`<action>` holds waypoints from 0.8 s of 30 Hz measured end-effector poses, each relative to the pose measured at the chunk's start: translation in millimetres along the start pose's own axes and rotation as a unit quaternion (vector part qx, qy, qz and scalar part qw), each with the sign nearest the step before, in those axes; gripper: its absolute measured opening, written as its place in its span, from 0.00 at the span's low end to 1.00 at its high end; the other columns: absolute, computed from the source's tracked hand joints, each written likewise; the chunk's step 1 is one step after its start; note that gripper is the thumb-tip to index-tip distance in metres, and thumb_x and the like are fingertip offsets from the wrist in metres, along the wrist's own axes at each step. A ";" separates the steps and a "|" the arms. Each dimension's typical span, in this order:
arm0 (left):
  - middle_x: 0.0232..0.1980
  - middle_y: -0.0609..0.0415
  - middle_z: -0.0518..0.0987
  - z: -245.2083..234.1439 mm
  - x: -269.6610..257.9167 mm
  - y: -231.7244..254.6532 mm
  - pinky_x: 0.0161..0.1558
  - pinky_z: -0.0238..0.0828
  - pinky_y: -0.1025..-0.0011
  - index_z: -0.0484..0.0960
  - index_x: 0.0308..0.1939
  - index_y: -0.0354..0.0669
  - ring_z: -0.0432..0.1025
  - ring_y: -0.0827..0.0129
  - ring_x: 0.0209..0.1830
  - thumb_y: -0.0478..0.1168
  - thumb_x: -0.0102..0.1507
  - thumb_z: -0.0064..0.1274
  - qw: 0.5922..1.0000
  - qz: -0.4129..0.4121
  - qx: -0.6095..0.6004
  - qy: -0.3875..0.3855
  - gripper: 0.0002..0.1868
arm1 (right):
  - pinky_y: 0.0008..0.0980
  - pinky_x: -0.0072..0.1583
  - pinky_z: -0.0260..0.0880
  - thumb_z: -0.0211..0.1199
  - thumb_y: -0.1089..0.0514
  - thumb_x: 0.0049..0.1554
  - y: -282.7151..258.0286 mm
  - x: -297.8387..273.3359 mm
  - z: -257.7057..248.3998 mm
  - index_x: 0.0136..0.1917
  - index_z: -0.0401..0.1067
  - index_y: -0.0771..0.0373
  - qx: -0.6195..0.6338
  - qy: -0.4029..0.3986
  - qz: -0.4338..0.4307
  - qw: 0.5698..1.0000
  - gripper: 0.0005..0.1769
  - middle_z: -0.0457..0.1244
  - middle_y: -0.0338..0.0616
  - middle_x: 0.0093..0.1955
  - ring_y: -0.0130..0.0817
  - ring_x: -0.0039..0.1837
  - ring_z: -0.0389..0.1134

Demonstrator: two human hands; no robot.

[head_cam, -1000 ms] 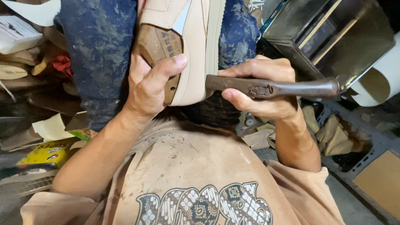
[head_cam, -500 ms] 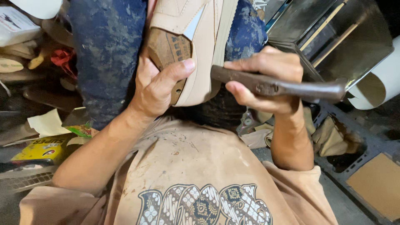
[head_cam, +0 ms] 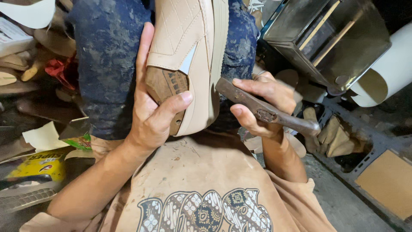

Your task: The person holds a beige slip-on shoe on their lap and uses a hammer to repeatedly strike the sole and heel areas. They rotate the shoe to access different sections, including the bottom tread, while continuing to hammer the edges.

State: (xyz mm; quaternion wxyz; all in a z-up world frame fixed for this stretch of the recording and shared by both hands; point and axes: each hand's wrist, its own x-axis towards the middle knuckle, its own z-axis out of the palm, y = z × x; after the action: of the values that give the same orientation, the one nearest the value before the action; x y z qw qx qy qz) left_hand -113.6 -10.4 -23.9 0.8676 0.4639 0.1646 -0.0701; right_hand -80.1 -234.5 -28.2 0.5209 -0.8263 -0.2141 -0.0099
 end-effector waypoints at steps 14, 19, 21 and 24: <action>0.87 0.49 0.53 -3.2 2.2 -6.7 0.91 0.46 0.65 0.39 0.83 0.45 0.53 0.65 0.87 0.39 0.63 0.58 0.998 0.018 0.059 0.004 0.52 | 0.33 0.39 0.56 0.64 0.53 0.59 -0.4 57.5 -9.9 0.46 0.77 0.72 -0.028 -0.130 -0.102 0.986 0.16 0.68 0.49 0.34 0.33 0.29 0.61; 0.88 0.50 0.54 3.1 -2.2 -7.7 0.91 0.47 0.65 0.41 0.84 0.48 0.53 0.65 0.89 0.37 0.63 0.59 0.999 0.036 0.005 -0.019 0.52 | 0.31 0.43 0.65 0.69 0.54 0.60 -18.4 81.2 -28.9 0.46 0.81 0.66 -0.088 -0.248 -0.044 0.964 0.12 0.72 0.43 0.42 0.34 0.34 0.67; 0.85 0.48 0.55 8.8 -10.0 -0.4 0.85 0.53 0.67 0.40 0.83 0.45 0.58 0.63 0.83 0.35 0.61 0.56 0.997 0.022 0.063 0.037 0.52 | 0.31 0.47 0.65 0.63 0.49 0.61 -22.8 71.4 -31.1 0.53 0.78 0.65 -0.006 -0.248 -0.029 0.968 0.17 0.73 0.42 0.48 0.31 0.41 0.73; 0.85 0.44 0.49 16.5 -51.8 15.0 0.87 0.45 0.55 0.31 0.83 0.45 0.50 0.56 0.85 0.41 0.52 0.52 0.998 -0.021 0.014 0.059 0.61 | 0.30 0.37 0.58 0.62 0.47 0.59 -33.2 23.9 -20.0 0.47 0.78 0.67 0.093 -0.141 -0.077 0.983 0.19 0.66 0.40 0.28 0.31 0.26 0.64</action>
State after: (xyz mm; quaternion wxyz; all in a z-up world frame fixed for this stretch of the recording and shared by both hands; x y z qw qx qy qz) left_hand -154.4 -17.2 14.5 0.8484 0.4753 0.2243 -0.0634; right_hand -66.4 -231.4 15.1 0.5579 -0.7483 -0.3483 0.0866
